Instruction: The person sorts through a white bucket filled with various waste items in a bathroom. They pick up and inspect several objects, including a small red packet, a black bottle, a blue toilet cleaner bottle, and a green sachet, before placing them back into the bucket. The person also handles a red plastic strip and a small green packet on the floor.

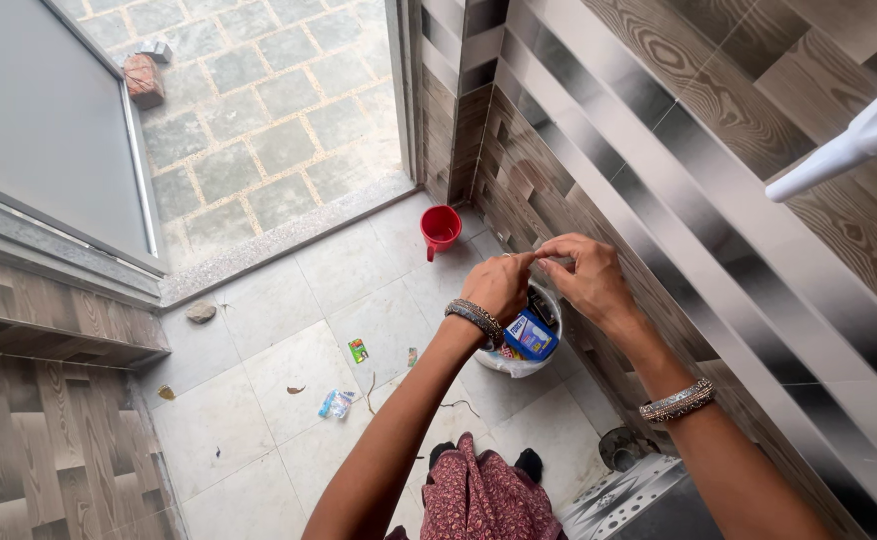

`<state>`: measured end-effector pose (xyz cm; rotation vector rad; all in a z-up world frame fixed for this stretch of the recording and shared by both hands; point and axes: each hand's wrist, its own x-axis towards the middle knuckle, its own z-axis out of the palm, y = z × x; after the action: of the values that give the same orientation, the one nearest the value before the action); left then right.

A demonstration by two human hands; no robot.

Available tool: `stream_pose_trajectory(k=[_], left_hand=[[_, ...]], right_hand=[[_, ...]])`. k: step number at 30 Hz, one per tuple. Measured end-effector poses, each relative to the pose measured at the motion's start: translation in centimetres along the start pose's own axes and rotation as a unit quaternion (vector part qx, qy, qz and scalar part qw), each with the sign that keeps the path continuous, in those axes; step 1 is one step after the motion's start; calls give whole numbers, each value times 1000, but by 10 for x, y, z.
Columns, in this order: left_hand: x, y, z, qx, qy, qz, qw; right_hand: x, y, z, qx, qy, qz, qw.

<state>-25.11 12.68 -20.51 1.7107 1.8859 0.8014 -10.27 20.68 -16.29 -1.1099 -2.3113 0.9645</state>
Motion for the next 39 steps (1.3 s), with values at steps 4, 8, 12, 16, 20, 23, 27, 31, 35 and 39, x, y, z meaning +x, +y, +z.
stream_pose_trajectory(k=[4,8,12,16,20,23,27,31,35,39], left_hand=[[-19,15,-23,-6,23,14,1000],[-33,29,-40,12,38,11,999],[-49,42,-61,24,52,-14,998],[-72,59,-86,28,84,-27,996],[-94,81,-116,60,70,-87,992],[-119,89,-129,91,79,-110,987],[-148,94,-140,97,73,-176,977],[-181,95,-150,112,130,-181,968],[-220,102,-165,118,156,-221,955],[-260,104,-179,110,184,-250,944]], right_hand=[[-11,-31,-12,-17,-19,-13,1000],[-17,-57,-26,-32,-41,-30,998],[-16,-82,-33,-28,-71,-60,995],[-23,-107,-40,-34,-101,-82,991],[-27,-137,-45,-23,-112,-148,982],[-36,-157,-42,-35,-132,-189,972],[-45,-181,-34,-51,-173,-218,959],[-53,-203,-20,-38,-193,-282,939],[-65,-231,-5,-42,-216,-311,924],[-80,-259,16,-19,-239,-352,905]])
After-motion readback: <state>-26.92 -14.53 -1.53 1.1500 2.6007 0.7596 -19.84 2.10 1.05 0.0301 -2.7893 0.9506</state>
